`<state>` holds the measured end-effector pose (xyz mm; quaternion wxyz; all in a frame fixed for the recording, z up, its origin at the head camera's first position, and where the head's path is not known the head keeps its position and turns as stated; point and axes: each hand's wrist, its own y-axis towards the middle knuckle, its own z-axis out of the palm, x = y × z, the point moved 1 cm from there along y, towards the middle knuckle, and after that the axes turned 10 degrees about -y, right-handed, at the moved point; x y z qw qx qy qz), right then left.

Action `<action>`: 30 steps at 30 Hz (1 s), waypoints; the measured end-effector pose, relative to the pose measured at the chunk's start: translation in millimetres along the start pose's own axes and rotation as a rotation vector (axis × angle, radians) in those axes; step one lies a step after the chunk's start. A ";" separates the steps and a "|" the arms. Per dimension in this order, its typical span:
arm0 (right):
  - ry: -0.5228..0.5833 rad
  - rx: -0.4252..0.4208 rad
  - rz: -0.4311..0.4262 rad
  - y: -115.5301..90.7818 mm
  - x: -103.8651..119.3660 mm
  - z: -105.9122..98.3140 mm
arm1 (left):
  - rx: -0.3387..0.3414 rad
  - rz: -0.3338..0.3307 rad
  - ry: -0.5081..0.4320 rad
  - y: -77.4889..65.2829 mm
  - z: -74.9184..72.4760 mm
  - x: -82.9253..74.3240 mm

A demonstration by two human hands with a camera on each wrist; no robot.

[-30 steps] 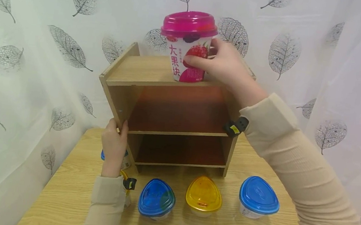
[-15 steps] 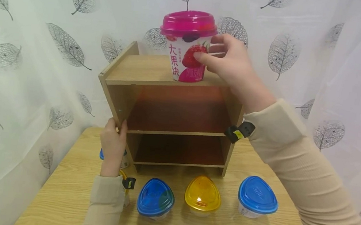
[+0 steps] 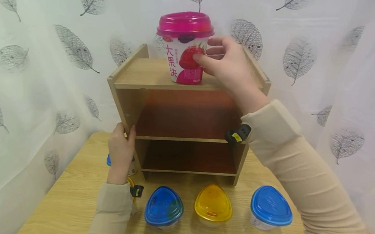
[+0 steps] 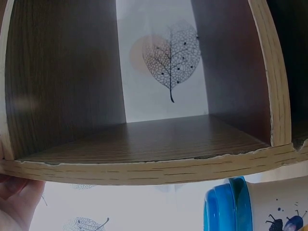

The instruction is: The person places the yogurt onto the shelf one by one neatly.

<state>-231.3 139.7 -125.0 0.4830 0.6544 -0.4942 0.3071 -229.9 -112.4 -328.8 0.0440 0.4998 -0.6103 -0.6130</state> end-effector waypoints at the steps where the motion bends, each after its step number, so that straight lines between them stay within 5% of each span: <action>1: -0.011 0.003 -0.004 0.7 0.4 1.5 | 0.001 0.003 -0.001 -0.2 0.7 0.0; 15: -0.144 0.019 -0.058 10.1 6.9 20.7 | 0.013 -0.006 0.000 -0.4 3.4 -0.3; 30: -0.117 0.016 -0.065 9.9 10.0 29.3 | 0.010 0.002 0.016 0.3 0.4 2.5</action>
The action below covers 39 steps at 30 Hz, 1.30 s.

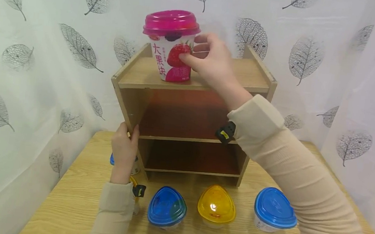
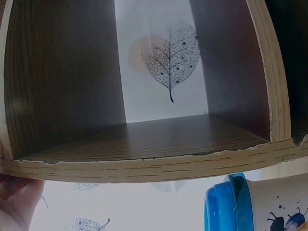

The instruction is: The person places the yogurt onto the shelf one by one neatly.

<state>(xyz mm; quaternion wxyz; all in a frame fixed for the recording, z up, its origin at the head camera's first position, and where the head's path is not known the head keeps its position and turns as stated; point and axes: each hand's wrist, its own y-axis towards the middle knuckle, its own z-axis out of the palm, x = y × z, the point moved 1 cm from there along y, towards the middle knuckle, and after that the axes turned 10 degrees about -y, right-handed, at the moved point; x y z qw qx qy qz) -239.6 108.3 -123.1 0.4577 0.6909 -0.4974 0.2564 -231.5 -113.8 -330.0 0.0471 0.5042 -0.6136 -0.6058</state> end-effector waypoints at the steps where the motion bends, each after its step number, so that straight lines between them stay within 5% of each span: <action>1: -0.015 -0.003 -0.007 0.5 0.6 1.3 | 0.001 -0.002 -0.002 0.2 -0.3 -0.3; 27: -0.139 0.006 -0.066 13.3 10.5 47.9 | 0.002 0.020 -0.009 -0.8 5.1 1.9; 39: -0.081 -0.020 -0.071 8.3 5.3 34.9 | -0.015 0.023 0.007 -0.4 -0.2 2.0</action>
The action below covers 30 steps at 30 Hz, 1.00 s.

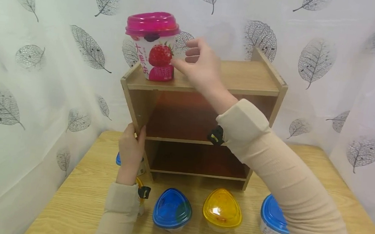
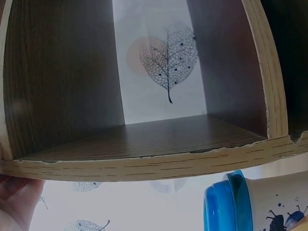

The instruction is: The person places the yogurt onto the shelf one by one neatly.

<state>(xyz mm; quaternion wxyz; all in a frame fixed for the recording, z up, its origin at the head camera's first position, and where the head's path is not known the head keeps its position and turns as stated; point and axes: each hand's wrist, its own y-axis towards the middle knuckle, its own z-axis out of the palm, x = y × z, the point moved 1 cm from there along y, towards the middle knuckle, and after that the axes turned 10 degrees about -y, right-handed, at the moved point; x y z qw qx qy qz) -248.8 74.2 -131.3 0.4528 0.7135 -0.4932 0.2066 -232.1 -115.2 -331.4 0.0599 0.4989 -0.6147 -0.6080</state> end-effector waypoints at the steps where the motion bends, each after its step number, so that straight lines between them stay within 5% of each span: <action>1: 0.000 -0.003 -0.004 -1.3 -0.5 -3.0 | -0.002 0.001 0.000 0.0 -0.1 -0.4; 18: -0.101 -0.101 -0.117 -48.5 -17.3 -45.4 | 0.005 -0.007 -0.016 0.0 0.1 0.0; 30: -0.129 -0.079 -0.131 -87.9 -40.3 -45.4 | 0.018 -0.026 -0.007 0.0 1.0 2.0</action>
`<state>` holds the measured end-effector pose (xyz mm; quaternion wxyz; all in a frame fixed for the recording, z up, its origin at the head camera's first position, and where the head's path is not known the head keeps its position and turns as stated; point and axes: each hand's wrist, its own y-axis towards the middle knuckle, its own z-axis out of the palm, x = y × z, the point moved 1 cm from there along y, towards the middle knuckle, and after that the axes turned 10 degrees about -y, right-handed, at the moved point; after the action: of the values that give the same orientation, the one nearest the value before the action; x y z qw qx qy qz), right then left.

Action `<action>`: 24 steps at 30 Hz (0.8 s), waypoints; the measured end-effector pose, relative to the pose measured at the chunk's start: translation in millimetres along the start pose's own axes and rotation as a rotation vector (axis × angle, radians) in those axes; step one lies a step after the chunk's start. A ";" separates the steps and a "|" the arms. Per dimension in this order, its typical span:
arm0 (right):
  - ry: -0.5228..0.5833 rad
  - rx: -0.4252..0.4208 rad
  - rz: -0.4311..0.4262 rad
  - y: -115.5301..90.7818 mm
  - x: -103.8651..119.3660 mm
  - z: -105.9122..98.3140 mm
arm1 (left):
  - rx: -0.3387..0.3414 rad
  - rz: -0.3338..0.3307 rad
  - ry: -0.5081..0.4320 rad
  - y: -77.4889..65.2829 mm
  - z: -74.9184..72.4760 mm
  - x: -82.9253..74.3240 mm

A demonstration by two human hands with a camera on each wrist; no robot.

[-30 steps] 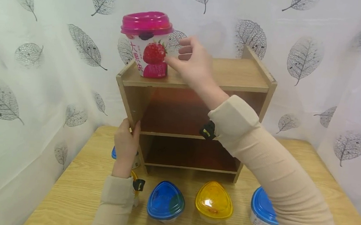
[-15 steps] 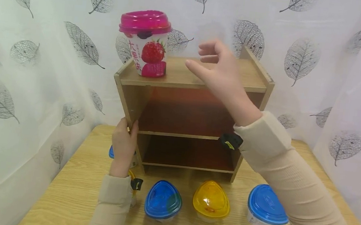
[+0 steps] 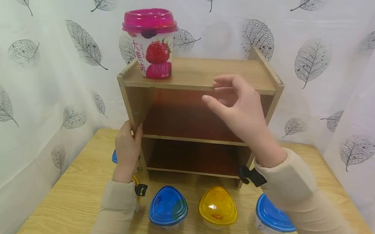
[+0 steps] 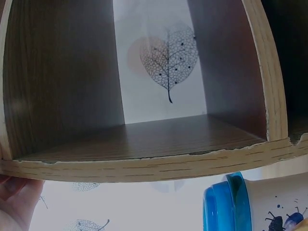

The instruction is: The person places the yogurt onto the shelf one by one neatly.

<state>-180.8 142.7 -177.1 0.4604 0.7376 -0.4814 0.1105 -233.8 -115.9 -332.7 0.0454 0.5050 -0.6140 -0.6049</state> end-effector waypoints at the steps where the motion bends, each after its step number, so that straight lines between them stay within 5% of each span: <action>1: -0.001 0.005 0.004 -3.1 -2.4 0.9 | 0.001 -0.003 -0.001 -0.1 -0.2 -0.3; 24: 0.084 0.097 0.090 -53.0 -65.7 34.6 | -0.004 -0.003 -0.019 -0.6 -0.2 -0.4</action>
<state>-181.1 161.5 -266.4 0.4385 0.7314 -0.4885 0.1849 -233.1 -115.6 -332.9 0.0396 0.5003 -0.6125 -0.6107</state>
